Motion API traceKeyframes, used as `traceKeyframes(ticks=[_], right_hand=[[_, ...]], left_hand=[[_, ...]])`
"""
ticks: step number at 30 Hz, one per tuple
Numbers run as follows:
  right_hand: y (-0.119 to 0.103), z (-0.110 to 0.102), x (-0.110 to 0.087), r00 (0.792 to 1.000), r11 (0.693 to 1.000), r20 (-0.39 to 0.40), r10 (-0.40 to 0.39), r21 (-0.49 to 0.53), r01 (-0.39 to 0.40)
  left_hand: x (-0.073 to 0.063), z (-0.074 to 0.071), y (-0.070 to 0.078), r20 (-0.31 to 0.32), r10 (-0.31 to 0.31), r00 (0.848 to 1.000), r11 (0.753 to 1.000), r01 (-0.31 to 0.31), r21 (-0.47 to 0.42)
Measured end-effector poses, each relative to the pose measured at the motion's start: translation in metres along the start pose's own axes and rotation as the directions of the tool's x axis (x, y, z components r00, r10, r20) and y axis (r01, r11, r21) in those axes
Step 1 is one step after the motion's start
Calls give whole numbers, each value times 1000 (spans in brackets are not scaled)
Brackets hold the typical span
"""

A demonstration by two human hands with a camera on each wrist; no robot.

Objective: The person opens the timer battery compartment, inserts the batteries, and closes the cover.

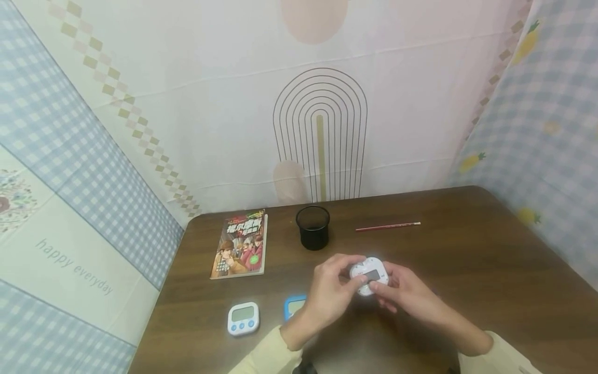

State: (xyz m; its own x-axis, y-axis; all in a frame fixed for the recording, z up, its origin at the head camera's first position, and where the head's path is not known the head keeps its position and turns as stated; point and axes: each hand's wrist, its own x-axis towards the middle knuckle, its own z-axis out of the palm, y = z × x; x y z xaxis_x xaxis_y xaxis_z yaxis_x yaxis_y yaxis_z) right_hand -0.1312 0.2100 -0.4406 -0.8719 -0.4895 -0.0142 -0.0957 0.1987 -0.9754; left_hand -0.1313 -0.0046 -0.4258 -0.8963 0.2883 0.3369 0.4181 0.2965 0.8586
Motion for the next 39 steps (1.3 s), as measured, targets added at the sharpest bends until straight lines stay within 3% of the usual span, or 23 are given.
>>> traceKeyframes(ticks=[24,39], right_hand=[[4,1,1,999,999,20,-41,18,41],[3,-3,3,999,999,32,-43,17,42]], left_hand=[[-1,2,-2,1,28,1000,999,-28,35],[1,0,-3,-13,-6,1000,1000,6,17]])
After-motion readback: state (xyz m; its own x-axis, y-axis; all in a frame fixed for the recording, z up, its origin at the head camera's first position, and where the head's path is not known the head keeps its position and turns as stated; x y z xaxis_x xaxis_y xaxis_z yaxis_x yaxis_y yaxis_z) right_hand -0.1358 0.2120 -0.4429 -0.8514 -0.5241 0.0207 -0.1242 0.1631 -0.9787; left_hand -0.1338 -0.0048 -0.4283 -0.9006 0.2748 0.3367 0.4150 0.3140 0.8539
